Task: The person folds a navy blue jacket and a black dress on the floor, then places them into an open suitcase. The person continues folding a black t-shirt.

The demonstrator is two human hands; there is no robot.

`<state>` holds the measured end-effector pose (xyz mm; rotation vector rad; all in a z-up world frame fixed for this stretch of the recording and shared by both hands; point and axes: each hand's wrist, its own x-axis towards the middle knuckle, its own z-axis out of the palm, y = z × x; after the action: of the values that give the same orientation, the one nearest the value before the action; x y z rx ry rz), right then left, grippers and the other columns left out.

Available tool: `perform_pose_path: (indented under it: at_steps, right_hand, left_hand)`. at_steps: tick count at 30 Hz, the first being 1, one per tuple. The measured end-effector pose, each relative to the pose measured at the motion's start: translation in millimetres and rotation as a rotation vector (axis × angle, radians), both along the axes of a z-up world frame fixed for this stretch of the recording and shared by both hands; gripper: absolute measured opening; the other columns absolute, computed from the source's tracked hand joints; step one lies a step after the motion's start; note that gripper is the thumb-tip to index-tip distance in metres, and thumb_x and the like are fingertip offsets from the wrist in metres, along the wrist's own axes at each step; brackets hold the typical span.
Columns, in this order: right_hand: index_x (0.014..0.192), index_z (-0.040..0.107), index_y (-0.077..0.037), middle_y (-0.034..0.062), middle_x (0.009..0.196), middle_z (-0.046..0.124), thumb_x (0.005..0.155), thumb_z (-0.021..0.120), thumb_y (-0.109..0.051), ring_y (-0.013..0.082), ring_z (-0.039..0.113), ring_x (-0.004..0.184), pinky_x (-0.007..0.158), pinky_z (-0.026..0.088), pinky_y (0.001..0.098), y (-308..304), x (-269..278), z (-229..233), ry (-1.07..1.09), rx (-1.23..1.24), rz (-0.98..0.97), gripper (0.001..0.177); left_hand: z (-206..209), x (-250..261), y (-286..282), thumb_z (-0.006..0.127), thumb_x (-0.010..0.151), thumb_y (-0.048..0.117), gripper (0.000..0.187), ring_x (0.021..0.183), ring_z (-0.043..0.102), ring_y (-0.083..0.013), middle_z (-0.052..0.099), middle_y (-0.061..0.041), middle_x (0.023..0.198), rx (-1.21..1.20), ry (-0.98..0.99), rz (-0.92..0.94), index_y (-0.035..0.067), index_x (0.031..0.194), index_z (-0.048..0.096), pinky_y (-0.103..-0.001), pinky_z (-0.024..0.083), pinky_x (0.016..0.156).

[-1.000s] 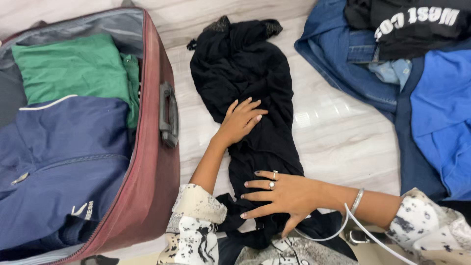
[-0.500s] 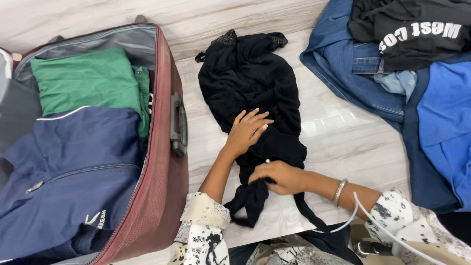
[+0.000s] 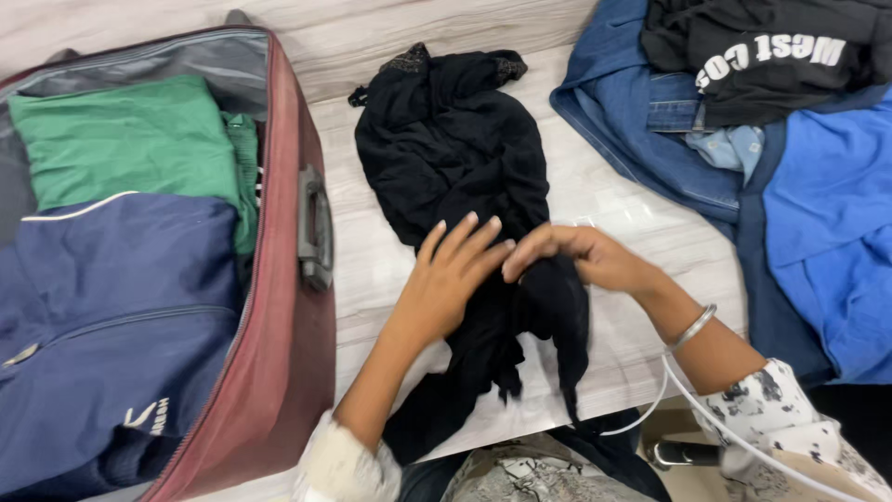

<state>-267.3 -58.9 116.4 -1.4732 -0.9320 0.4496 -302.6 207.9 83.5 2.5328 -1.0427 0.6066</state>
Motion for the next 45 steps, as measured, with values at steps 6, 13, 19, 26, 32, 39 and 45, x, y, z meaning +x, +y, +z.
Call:
perform_pose_path:
  at_steps: [6, 13, 19, 26, 32, 39, 45]
  right_hand:
    - [0.121, 0.072, -0.006, 0.0095, 0.118, 0.076, 0.101, 0.062, -0.005, 0.0207, 0.072, 0.114, 0.103, 0.055, 0.0369, -6, 17, -3, -0.214, -0.050, -0.119, 0.022]
    - [0.138, 0.064, -0.017, 0.0056, 0.148, 0.061, 0.096, 0.067, -0.026, 0.0325, 0.038, 0.150, 0.122, 0.016, 0.0600, 31, 21, -17, -0.662, -0.443, -0.169, 0.043]
    - [0.141, 0.062, -0.034, -0.0019, 0.161, 0.042, 0.101, 0.057, -0.043, 0.0288, 0.017, 0.157, 0.122, 0.000, 0.0663, 58, 36, -43, -0.827, -0.659, -0.066, 0.041]
    - [0.141, 0.061, -0.032, -0.0039, 0.163, 0.039, 0.098, 0.055, -0.030, 0.0251, 0.020, 0.157, 0.124, 0.001, 0.0647, 54, 58, -62, -0.787, -0.677, -0.085, 0.043]
    - [0.135, 0.065, -0.024, -0.0032, 0.162, 0.040, 0.096, 0.057, -0.027, 0.0260, 0.022, 0.156, 0.124, 0.005, 0.0637, 57, 72, -68, -0.784, -0.673, -0.117, 0.040]
    - [0.123, 0.071, -0.016, -0.0025, 0.161, 0.042, 0.091, 0.058, -0.023, 0.0258, 0.024, 0.154, 0.124, 0.007, 0.0616, 60, 65, -62, -0.749, -0.667, -0.149, 0.036]
    - [0.103, 0.071, -0.008, -0.0015, 0.161, 0.047, 0.091, 0.065, -0.025, 0.0259, 0.033, 0.155, 0.126, 0.019, 0.0543, 49, 63, -100, -0.777, -0.649, -0.112, 0.022]
  left_hand:
    - [24, -79, -18, 0.069, 0.070, 0.002, 0.084, 0.152, 0.027, -0.0398, 0.045, -0.013, 0.155, 0.168, 0.169, -0.327, 0.025, 0.149, 0.056, -0.062, 0.016, 0.122]
    - [-17, -77, -30, 0.074, 0.083, 0.044, 0.062, 0.154, 0.032, -0.0420, 0.059, -0.009, 0.136, 0.249, 0.374, -0.479, 0.021, 0.139, 0.060, -0.073, 0.011, 0.123]
    - [-49, -79, -39, 0.058, 0.092, 0.069, 0.069, 0.154, 0.033, -0.0414, 0.058, -0.010, 0.141, 0.072, 0.206, -0.493, 0.031, 0.150, 0.059, -0.074, 0.011, 0.124]
    - [-46, -81, -29, 0.056, 0.095, 0.068, 0.076, 0.152, 0.045, -0.0344, 0.054, -0.006, 0.157, 0.098, 0.288, -0.615, 0.030, 0.160, 0.048, -0.070, 0.012, 0.128]
    - [-51, -56, -38, 0.068, 0.091, 0.055, 0.068, 0.129, 0.056, -0.0290, 0.061, -0.009, 0.143, 0.005, 0.234, -0.541, 0.021, 0.148, 0.059, -0.052, 0.036, 0.108]
    - [-51, -51, -54, 0.073, 0.098, 0.033, 0.020, 0.083, 0.060, -0.0171, 0.064, 0.001, 0.084, 0.039, 0.022, -0.409, 0.013, 0.097, 0.071, -0.032, 0.044, 0.074]
    - [2, -37, -59, 0.065, 0.100, 0.039, 0.034, 0.065, 0.062, -0.0232, 0.067, -0.010, 0.079, -0.265, 0.392, -0.337, 0.006, 0.093, 0.070, -0.036, 0.047, 0.059]
